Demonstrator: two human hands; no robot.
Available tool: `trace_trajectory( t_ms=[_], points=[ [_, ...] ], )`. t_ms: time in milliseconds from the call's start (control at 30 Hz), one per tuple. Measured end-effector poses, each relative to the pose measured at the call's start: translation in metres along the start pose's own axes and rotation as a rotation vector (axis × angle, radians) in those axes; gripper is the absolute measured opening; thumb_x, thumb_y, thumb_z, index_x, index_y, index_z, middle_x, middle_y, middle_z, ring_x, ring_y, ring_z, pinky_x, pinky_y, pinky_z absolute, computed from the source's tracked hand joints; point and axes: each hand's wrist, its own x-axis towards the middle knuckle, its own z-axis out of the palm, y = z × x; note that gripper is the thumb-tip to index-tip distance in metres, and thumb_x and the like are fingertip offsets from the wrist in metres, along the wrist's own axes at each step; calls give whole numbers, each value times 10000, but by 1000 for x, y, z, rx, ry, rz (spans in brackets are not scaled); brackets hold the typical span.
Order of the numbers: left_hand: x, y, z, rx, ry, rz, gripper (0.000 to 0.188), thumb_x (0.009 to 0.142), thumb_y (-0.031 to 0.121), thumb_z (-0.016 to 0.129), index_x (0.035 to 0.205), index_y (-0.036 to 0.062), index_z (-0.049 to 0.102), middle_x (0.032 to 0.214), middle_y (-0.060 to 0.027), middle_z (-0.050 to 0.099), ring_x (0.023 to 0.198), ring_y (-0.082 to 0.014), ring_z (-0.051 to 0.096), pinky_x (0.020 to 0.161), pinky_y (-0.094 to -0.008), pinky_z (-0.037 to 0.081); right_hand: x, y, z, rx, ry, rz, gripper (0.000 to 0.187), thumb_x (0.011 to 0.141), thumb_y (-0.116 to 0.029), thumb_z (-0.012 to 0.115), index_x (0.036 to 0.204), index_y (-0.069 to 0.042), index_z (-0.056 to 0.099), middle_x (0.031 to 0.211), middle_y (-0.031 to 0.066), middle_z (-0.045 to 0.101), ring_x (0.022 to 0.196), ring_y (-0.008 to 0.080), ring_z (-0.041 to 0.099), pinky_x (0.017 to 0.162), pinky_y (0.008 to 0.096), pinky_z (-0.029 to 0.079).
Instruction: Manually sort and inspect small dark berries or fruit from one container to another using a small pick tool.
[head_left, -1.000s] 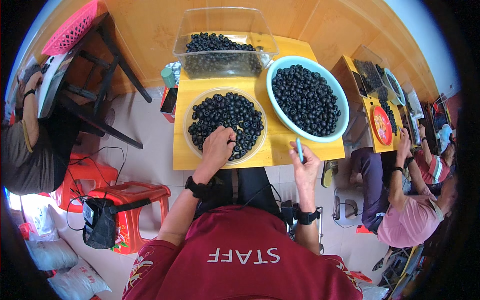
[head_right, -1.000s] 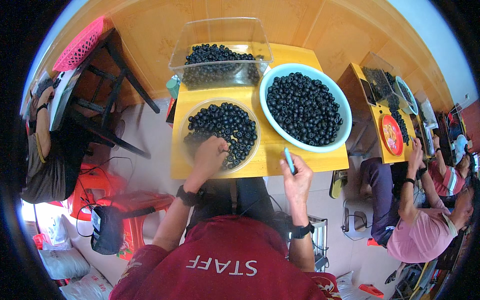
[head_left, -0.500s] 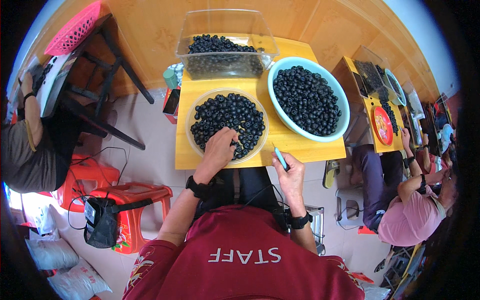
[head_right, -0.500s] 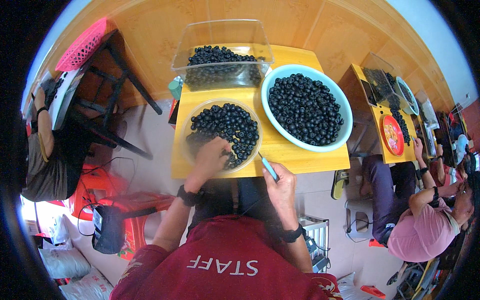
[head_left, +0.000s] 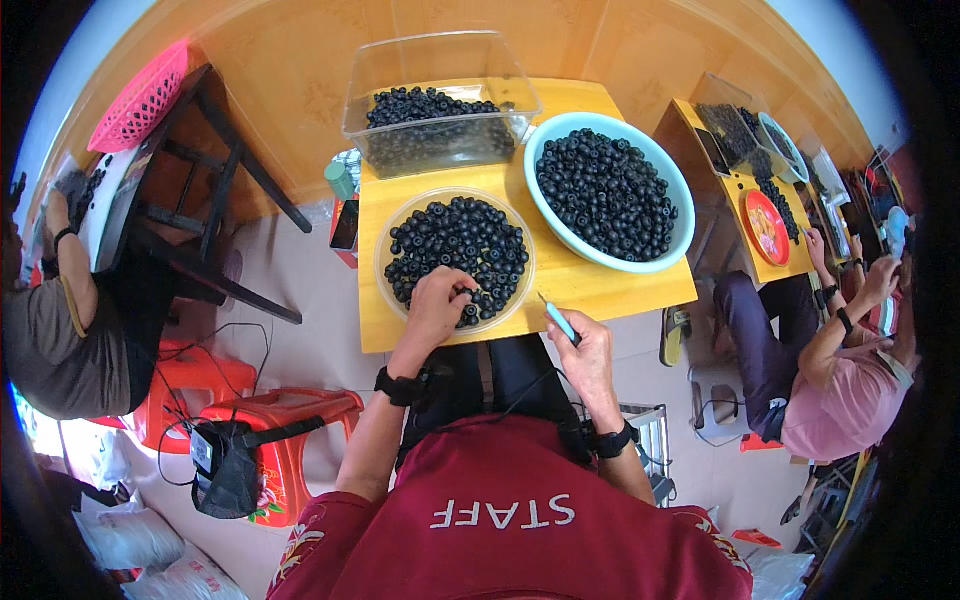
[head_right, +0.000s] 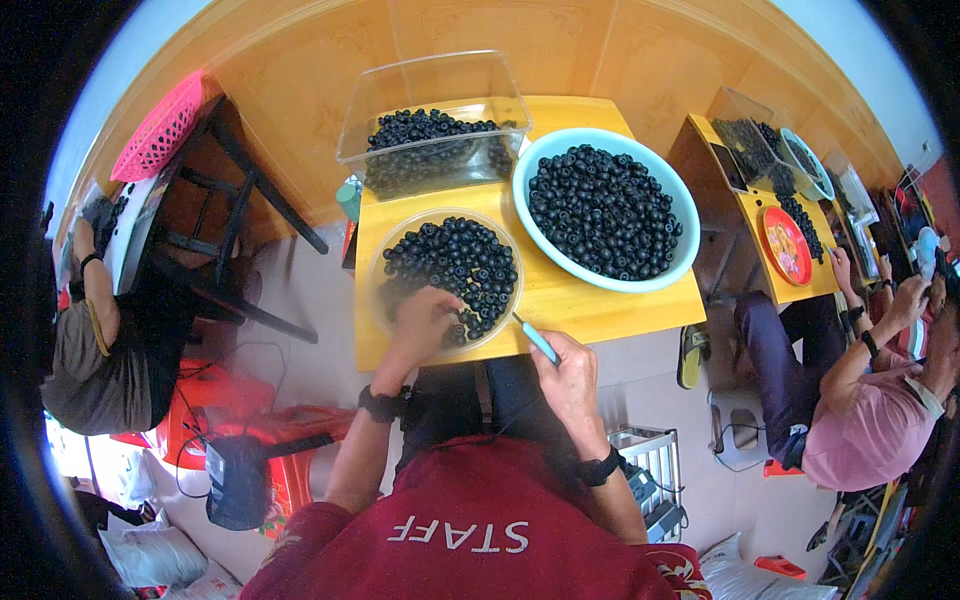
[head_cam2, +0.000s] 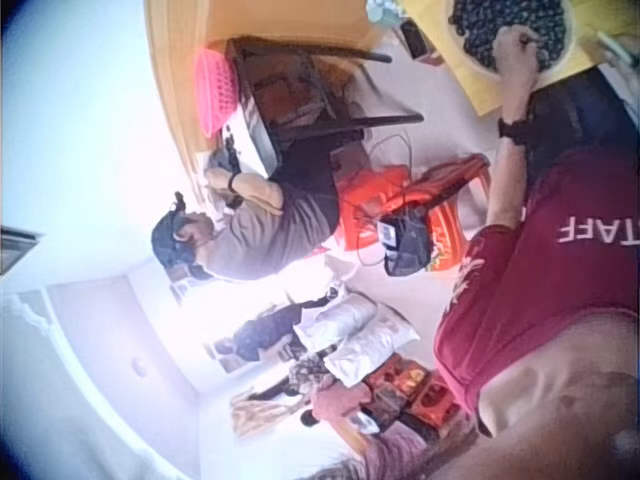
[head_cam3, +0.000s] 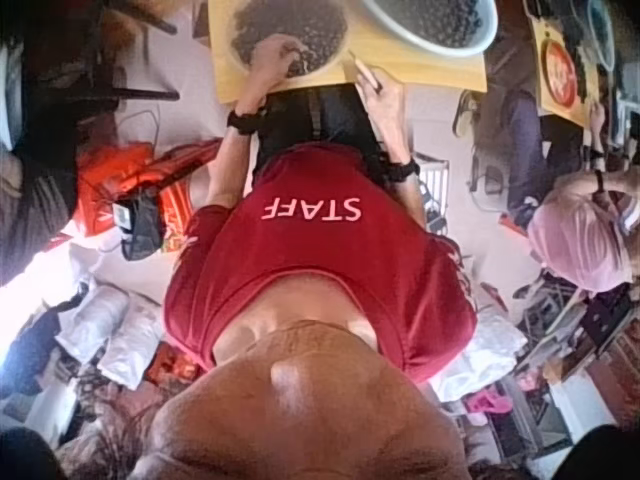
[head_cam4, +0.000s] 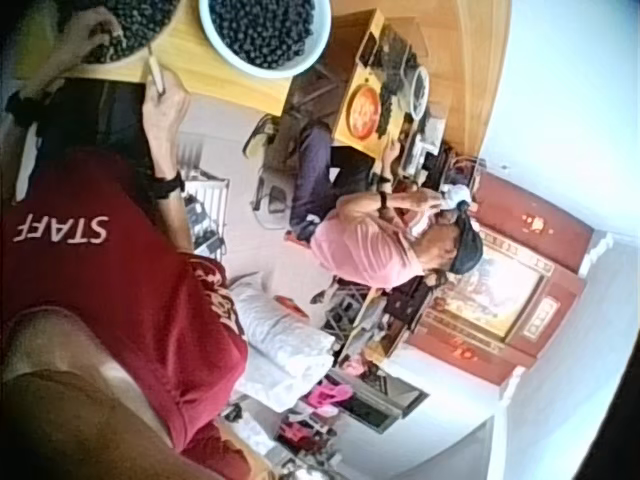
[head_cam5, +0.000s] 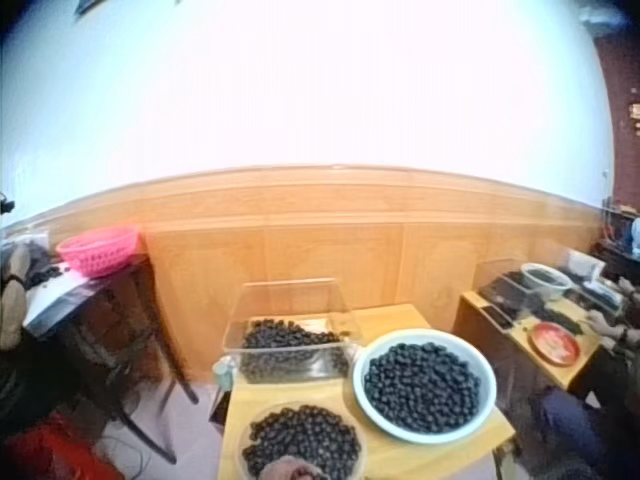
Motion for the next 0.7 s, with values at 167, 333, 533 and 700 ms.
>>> trace_trajectory(
  t_ms=[167,333,533,700],
  points=[
    [-8,22,-16,-652,6,-124,185,767,-14,602,948,25,611,836,-49,615,736,-131,606,646,-231,479,0,-13,-2,6,-56,-33,143,763,-57,626,883,21,639,746,155,629,641,238,622,585,303,468],
    [-24,40,-18,-1356,-164,-385,197,827,16,579,1023,34,570,897,-54,613,773,-135,610,698,-228,505,-1,-34,-2,137,-131,-44,176,788,-99,629,909,28,632,738,131,627,611,194,606,558,276,465],
    [-30,37,-7,-1613,-191,-364,195,829,15,576,1023,30,571,919,-63,614,770,-136,609,710,-236,507,-1,-42,3,15,-195,-184,171,787,-136,632,897,-5,644,687,117,597,521,189,546,484,283,415],
    [-32,41,-6,-1604,-194,-382,203,828,11,574,1029,31,554,919,-59,602,775,-128,600,699,-228,498,-2,-44,6,-10,-168,-246,150,764,-91,637,884,0,641,633,98,561,483,164,479,459,271,363]
  ],
)
